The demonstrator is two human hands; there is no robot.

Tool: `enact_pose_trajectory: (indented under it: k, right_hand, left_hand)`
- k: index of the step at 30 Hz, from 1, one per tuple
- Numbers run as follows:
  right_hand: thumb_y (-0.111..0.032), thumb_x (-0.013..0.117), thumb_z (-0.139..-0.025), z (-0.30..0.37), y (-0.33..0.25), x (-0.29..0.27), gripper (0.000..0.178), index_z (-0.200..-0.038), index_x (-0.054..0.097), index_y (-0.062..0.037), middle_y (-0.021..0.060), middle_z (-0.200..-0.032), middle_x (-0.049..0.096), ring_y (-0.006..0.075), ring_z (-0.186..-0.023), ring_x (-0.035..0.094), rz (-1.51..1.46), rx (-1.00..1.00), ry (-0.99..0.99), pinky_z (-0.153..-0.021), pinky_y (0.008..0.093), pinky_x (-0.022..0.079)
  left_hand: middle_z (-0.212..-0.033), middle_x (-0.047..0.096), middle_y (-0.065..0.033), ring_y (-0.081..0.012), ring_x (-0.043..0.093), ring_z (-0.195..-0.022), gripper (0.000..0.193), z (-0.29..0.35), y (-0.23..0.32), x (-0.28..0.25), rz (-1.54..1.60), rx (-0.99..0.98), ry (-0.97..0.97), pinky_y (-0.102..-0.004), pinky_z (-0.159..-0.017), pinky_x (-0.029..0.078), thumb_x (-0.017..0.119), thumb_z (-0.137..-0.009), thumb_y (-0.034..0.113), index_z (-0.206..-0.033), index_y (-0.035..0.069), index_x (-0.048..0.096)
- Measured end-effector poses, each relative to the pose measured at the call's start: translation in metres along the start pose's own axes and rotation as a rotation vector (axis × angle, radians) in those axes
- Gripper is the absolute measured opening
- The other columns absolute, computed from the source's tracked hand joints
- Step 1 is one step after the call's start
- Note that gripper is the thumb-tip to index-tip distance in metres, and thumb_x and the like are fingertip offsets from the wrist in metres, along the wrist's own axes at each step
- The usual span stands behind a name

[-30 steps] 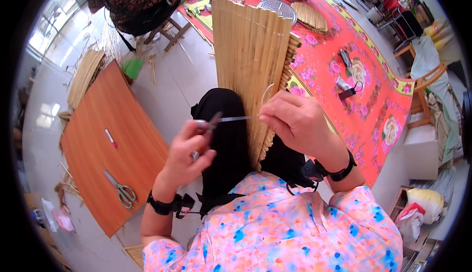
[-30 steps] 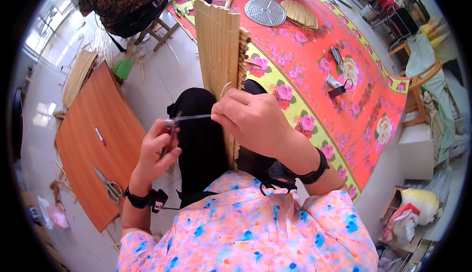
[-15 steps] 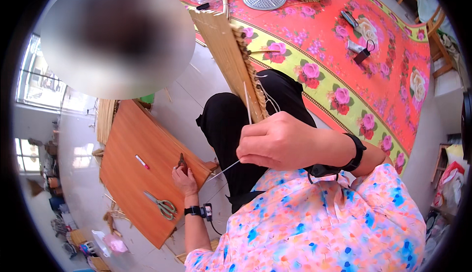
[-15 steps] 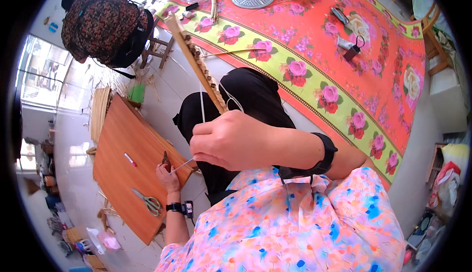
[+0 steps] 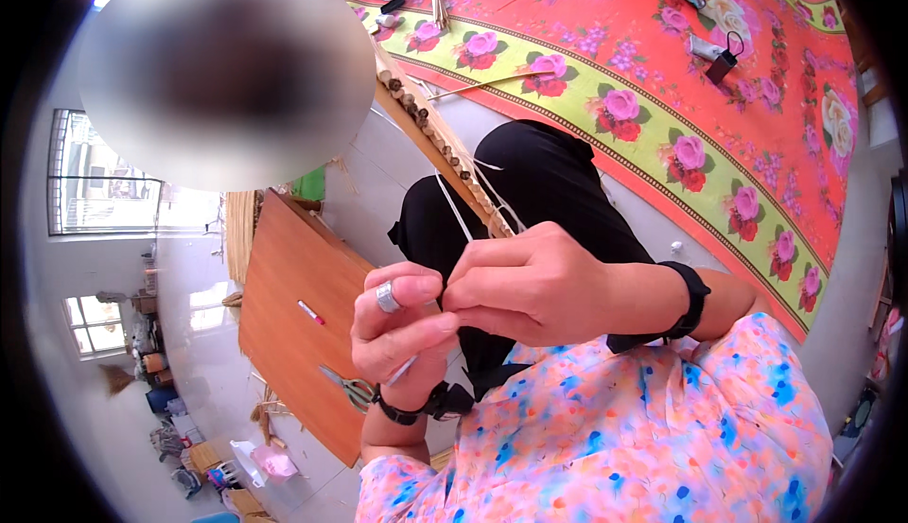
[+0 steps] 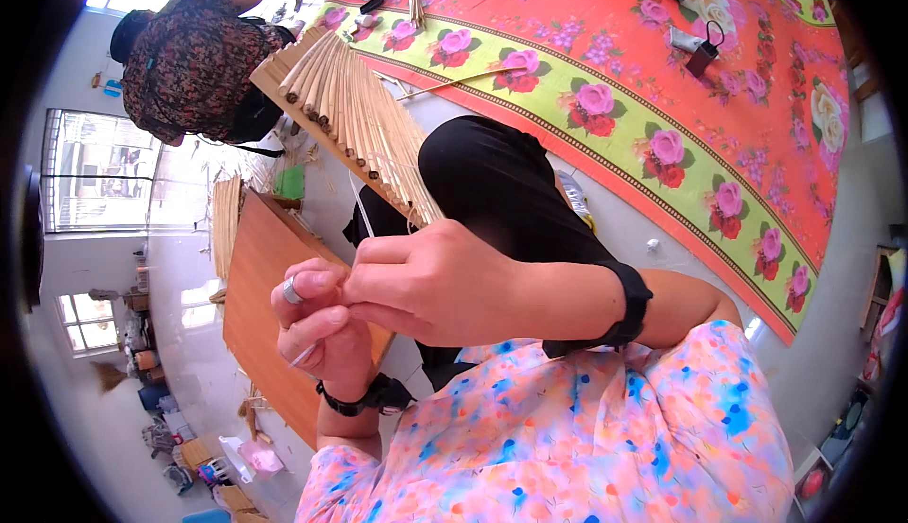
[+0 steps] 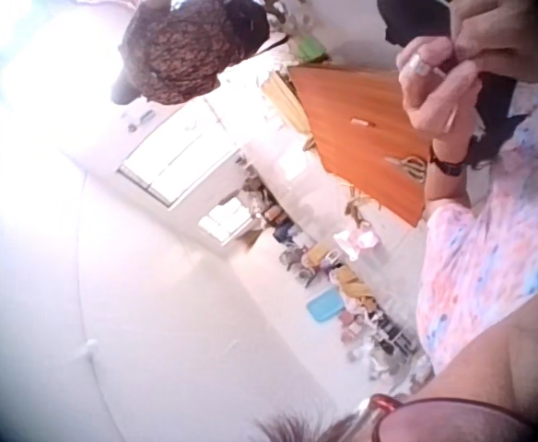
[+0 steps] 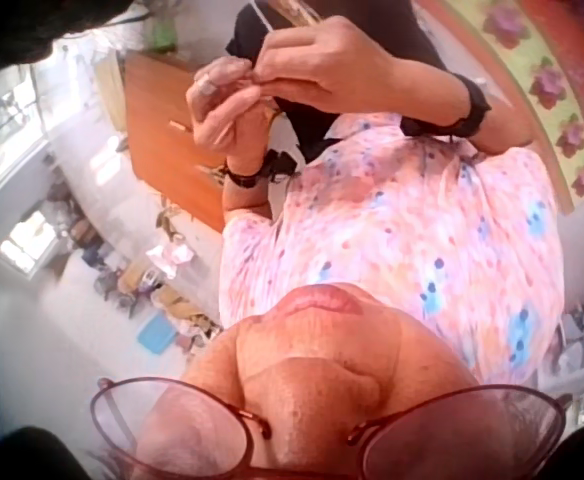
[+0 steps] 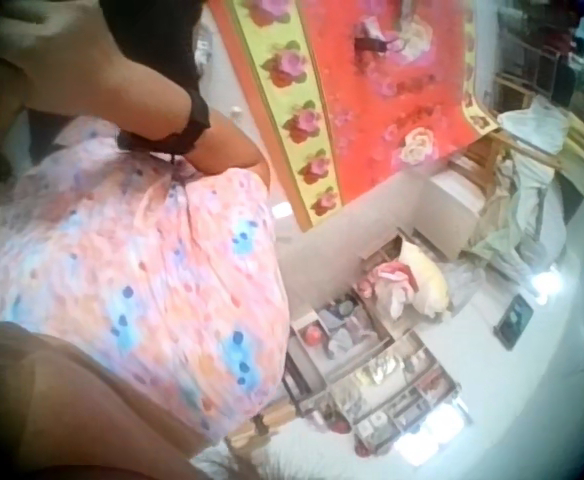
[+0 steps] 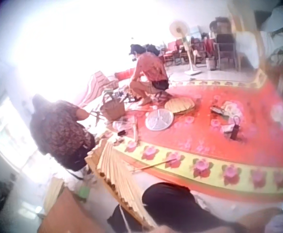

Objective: The person assembles a mat by threading thin white cord through small holes in bamboo slats, using a needle to secure them together.

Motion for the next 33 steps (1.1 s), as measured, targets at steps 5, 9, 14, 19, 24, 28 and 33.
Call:
enact_pose_trajectory:
  k: [5,9,14,19,24,28,33]
  right_hand:
    - [0.002,0.063,-0.084,0.008,0.017,-0.038,0.022,-0.105,0.063,-0.0025,0.0098,-0.098,0.062,0.0094,-0.064,0.058,0.104,0.085,0.406,-0.053,0.022,0.047]
    - [-0.008,0.06,-0.091,0.005,0.041,-0.051,0.028,-0.117,0.056,0.0008,0.0078,-0.106,0.057,0.0037,-0.064,0.053,-0.242,0.594,0.347,-0.055,0.0188,0.044]
    - [-0.015,0.063,-0.091,-0.005,0.066,-0.031,0.028,-0.114,0.056,0.0003,0.0,-0.087,0.054,-0.0008,-0.063,0.048,-0.496,0.706,0.124,-0.054,0.0167,0.039]
    - [-0.015,0.059,-0.094,-0.014,0.076,-0.027,0.014,-0.092,0.055,-0.0024,-0.0026,-0.072,0.05,0.0023,-0.055,0.043,-0.871,0.795,0.02,-0.046,0.0181,0.032]
    - [-0.016,0.064,-0.087,-0.026,0.092,-0.049,0.015,-0.078,0.058,-0.0042,-0.0022,-0.064,0.05,0.0037,-0.049,0.038,-1.321,1.046,-0.208,-0.042,0.0181,0.027]
    - [-0.015,0.064,-0.083,-0.045,0.096,-0.064,0.012,-0.082,0.063,-0.0029,-0.0035,-0.062,0.049,0.0054,-0.047,0.039,-0.975,0.949,-0.301,-0.04,0.0218,0.025]
    - [-0.014,0.065,-0.087,-0.072,0.078,-0.079,0.014,-0.082,0.063,-0.0009,-0.0057,-0.064,0.05,0.0025,-0.053,0.042,-0.308,0.862,-0.456,-0.047,0.0219,0.032]
  left_hand:
    - [-0.084,0.065,-0.0119,-0.0297,0.062,-0.078,0.005,-0.013,-0.001,0.004,0.098,-0.093,0.03,-0.0378,-0.064,0.053,0.063,-0.089,0.013,-0.09,0.009,0.06]
    - [-0.066,0.059,-0.0073,-0.0239,0.059,-0.06,0.019,-0.023,-0.008,-0.016,0.246,-0.273,-0.009,-0.0328,-0.051,0.048,0.057,-0.096,0.03,-0.096,0.011,0.058]
    - [-0.066,0.058,-0.0105,-0.0212,0.055,-0.05,0.019,-0.03,-0.02,-0.038,0.281,-0.354,-0.107,-0.0292,-0.041,0.043,0.058,-0.096,0.024,-0.095,0.005,0.057]
    - [-0.067,0.059,-0.0122,-0.021,0.056,-0.052,0.005,-0.041,-0.016,-0.044,-0.064,-0.305,-0.277,-0.0295,-0.046,0.046,0.056,-0.093,0.006,-0.092,0.001,0.059]
    - [-0.066,0.06,-0.0095,-0.0203,0.057,-0.053,0.019,-0.061,-0.017,-0.049,-0.409,-0.11,-0.557,-0.0286,-0.05,0.046,0.068,-0.07,-0.003,-0.088,-0.003,0.064]
    - [-0.066,0.06,-0.0086,-0.021,0.058,-0.054,0.022,-0.072,-0.026,-0.052,-0.525,-0.04,-0.609,-0.0292,-0.05,0.047,0.07,-0.068,-0.003,-0.089,-0.003,0.065]
    - [-0.066,0.06,-0.0076,-0.0206,0.058,-0.054,0.022,-0.076,-0.033,-0.055,-0.535,-0.033,-0.616,-0.0283,-0.05,0.046,0.069,-0.069,-0.004,-0.09,-0.003,0.065]
Point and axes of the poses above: each hand's wrist, its own z-axis away from the middle knuckle, its own x-axis out of the palm, y = z × x, the point moved 2 cm from there along -z, towards the middle knuckle
